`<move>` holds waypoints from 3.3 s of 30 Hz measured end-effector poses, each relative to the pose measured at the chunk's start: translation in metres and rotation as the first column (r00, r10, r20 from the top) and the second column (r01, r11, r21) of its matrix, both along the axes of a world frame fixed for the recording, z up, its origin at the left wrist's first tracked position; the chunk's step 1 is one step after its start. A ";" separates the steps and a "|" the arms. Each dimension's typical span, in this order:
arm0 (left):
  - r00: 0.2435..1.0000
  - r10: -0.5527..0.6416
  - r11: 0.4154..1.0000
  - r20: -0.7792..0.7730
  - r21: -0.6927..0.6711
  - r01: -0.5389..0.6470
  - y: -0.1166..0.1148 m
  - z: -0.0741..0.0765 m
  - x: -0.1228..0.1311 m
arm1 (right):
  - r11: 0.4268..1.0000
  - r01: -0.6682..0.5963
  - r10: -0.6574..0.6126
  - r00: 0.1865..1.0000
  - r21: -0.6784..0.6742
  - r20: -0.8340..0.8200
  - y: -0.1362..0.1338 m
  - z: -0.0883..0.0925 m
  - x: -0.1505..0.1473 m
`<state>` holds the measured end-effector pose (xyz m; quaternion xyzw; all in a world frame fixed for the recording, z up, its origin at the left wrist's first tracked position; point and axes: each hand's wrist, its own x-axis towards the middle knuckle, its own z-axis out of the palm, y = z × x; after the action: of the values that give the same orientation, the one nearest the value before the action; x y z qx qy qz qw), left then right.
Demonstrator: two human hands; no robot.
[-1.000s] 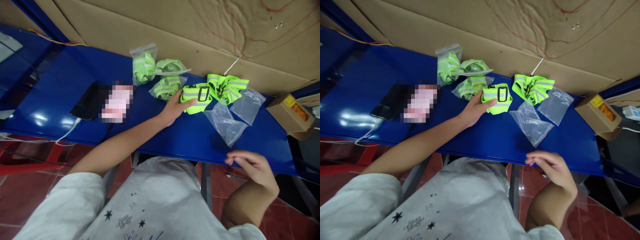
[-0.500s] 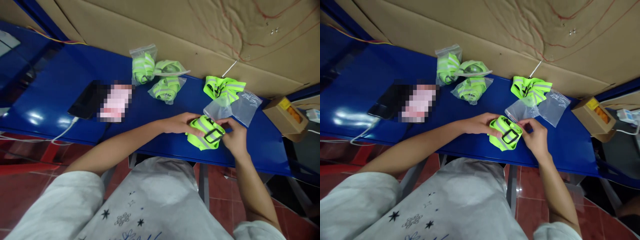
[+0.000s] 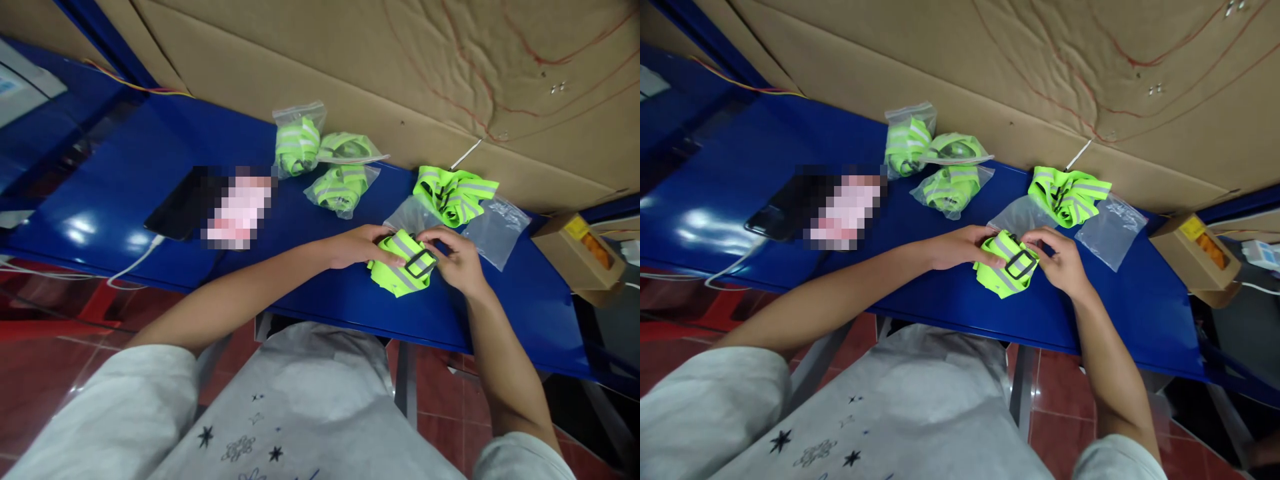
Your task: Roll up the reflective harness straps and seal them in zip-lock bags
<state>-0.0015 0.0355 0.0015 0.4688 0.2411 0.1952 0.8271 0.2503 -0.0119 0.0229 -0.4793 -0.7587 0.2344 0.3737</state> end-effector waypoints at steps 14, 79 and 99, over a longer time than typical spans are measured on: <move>0.994 0.074 0.997 -0.084 0.015 -0.073 -0.005 -0.003 0.002 | 0.936 -0.042 -0.019 0.985 0.348 0.169 -0.019 0.008 -0.012; 0.820 0.572 0.239 0.004 0.956 -0.172 -0.019 -0.003 0.004 | 0.762 -0.020 -0.321 0.856 0.647 0.405 -0.045 0.018 -0.059; 0.846 0.508 0.807 0.159 0.256 -0.533 0.000 0.009 0.003 | 0.842 0.343 -0.295 0.939 0.417 -0.177 -0.006 -0.011 -0.043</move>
<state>0.0018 0.0350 0.0103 0.4924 0.2947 0.4667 0.6730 0.2077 -0.0178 0.0122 -0.4881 -0.6806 0.0157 0.5461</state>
